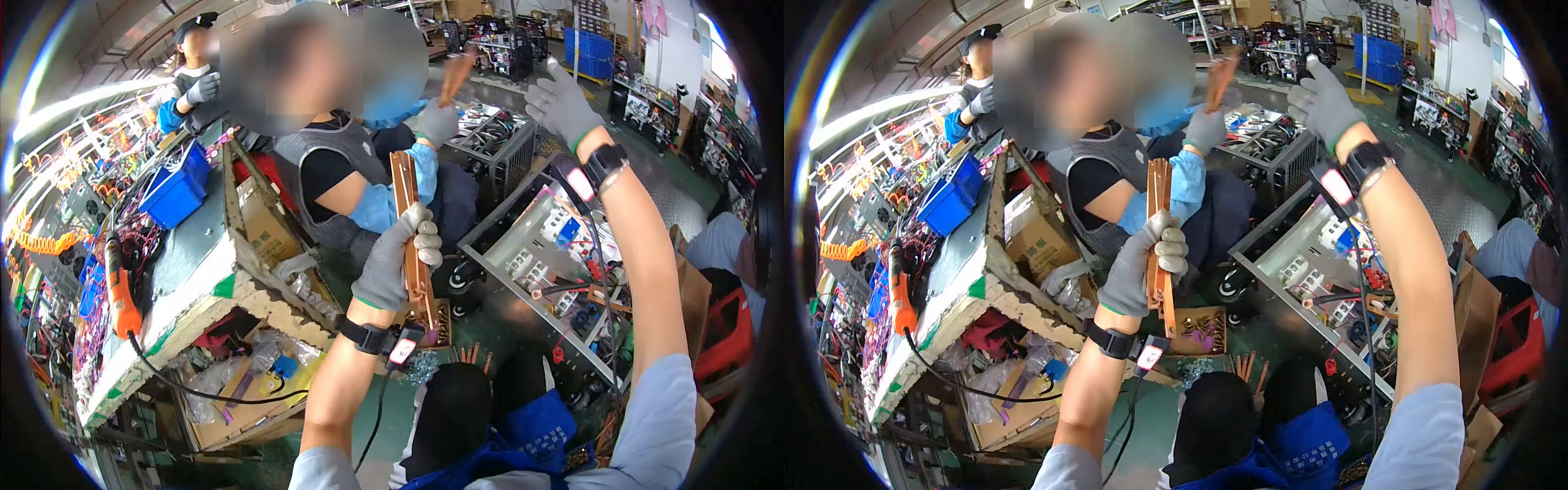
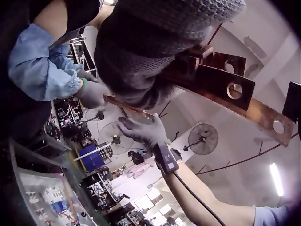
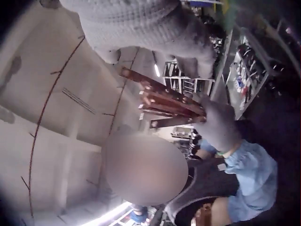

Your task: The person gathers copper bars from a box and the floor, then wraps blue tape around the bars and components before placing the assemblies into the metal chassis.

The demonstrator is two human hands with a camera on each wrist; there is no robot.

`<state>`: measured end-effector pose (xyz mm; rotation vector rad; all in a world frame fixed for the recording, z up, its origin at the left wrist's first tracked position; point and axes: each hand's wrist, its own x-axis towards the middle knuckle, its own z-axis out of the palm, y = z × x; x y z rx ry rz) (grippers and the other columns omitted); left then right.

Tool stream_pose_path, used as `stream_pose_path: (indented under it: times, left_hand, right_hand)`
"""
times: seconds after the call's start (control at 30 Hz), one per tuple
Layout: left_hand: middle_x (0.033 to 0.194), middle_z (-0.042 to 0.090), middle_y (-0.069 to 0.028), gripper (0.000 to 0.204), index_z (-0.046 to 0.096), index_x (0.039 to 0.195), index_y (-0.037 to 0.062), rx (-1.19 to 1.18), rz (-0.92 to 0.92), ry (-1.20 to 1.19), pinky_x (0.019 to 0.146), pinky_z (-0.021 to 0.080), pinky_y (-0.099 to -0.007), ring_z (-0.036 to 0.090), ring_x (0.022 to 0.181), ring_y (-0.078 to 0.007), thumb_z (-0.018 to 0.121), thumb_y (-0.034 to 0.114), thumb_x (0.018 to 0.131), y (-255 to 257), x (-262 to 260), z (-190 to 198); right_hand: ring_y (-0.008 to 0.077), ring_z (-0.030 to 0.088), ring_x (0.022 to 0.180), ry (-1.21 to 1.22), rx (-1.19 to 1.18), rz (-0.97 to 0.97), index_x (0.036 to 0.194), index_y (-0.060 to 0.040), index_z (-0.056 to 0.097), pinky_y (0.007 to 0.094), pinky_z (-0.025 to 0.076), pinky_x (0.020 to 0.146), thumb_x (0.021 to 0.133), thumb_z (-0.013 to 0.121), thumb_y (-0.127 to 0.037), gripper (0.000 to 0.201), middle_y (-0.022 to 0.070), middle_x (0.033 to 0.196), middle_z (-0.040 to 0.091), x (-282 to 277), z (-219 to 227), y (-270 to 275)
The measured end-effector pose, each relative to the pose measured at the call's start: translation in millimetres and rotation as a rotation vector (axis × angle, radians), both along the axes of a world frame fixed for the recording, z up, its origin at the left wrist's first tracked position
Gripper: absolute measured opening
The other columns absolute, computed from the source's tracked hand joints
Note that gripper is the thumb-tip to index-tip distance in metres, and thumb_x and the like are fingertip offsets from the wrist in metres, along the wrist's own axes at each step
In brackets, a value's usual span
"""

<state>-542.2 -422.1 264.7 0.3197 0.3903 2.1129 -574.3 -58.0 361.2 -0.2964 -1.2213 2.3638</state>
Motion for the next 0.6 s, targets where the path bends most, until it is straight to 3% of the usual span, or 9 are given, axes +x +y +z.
stream_pose_path:
  times: [0.07,0.1,0.17,0.3,0.43,0.5,0.57,0.6]
  left_hand:
    - [0.079,0.044,0.0026,0.019,0.049,0.102,0.0046,0.022,-0.016,-0.004,0.055,0.041,-0.02,0.043,0.063,-0.0041,0.052,0.024,0.1,15.1,-8.3,4.1]
    - [0.079,0.044,0.0027,0.019,0.049,0.102,0.0047,0.033,-0.023,-0.007,0.055,0.041,-0.0202,0.042,0.063,-0.0041,0.052,0.024,0.1,23.0,-12.2,5.8]
    - [0.077,0.045,0.0031,0.019,0.051,0.097,0.0055,0.044,-0.027,0.03,0.058,0.043,-0.0222,0.044,0.063,-0.0049,0.052,0.024,0.1,40.0,-25.9,8.7]
    - [0.075,0.048,0.0029,0.019,0.052,0.092,0.0062,0.064,-0.063,0.043,0.061,0.045,-0.0256,0.046,0.063,-0.0075,0.054,0.024,0.099,74.5,-62.3,10.3]
    - [0.073,0.048,0.0027,0.013,0.052,0.089,0.0079,0.055,0.047,0.163,0.062,0.048,-0.027,0.05,0.066,-0.0087,0.057,0.017,0.096,101.9,-97.2,6.2]
    - [0.077,0.051,0.0005,0.018,0.052,0.091,0.0069,0.112,0.018,0.27,0.066,0.049,-0.0301,0.052,0.069,-0.0131,0.055,0.024,0.097,109.4,-126.4,-6.3]
    - [0.074,0.051,-0.001,0.009,0.052,0.097,0.0097,0.014,0.179,0.269,0.057,0.049,-0.0282,0.051,0.062,-0.0132,0.055,0.018,0.097,117.4,-131.6,-10.6]
    - [0.073,0.052,-0.0013,0.01,0.052,0.099,0.0104,0.015,0.19,0.307,0.058,0.051,-0.03,0.052,0.062,-0.014,0.056,0.019,0.096,118.9,-137.1,-13.3]
  right_hand:
    - [0.0253,0.059,0.103,0.003,0.046,-0.058,0.126,0.0007,0.047,0.0419,0.049,0.09,0.088,0.063,-0.049,0.065,0.0133,0.115,0.06,23.4,-14.5,1.0]
    - [0.0248,0.061,0.103,0.022,0.029,0.009,0.125,0.0005,0.048,0.0395,0.051,0.087,0.088,0.064,-0.046,0.062,0.0134,0.114,0.061,35.7,-27.5,5.5]
    - [0.0222,0.064,0.093,0.041,0.033,0.061,0.112,-0.0037,0.054,0.0374,0.054,0.081,0.089,0.065,-0.044,0.048,0.0096,0.101,0.065,84.9,-41.3,-22.5]
    - [0.0218,0.064,0.096,-0.019,-0.082,0.183,0.112,-0.004,0.058,0.0368,0.055,0.082,0.091,0.062,-0.04,0.041,0.011,0.106,0.065,163.4,-76.7,-43.7]
    - [0.0191,0.061,0.089,-0.02,0.007,0.164,0.113,-0.0067,0.061,0.0338,0.051,0.076,0.095,0.054,-0.041,0.039,0.0086,0.104,0.064,246.0,-100.9,-60.4]
    - [0.019,0.061,0.088,-0.014,0.006,0.14,0.112,-0.0072,0.061,0.0327,0.051,0.074,0.095,0.054,-0.041,0.039,0.0082,0.103,0.064,281.1,-112.4,-58.5]
    - [0.0188,0.06,0.085,-0.055,-0.001,0.058,0.113,-0.007,0.06,0.0325,0.051,0.071,0.094,0.055,-0.04,0.038,0.0078,0.103,0.064,315.8,-126.5,-54.6]
    - [0.0186,0.06,0.085,-0.065,-0.023,0.017,0.113,-0.0069,0.059,0.0326,0.051,0.071,0.094,0.055,-0.04,0.039,0.0078,0.103,0.064,329.9,-130.7,-54.1]
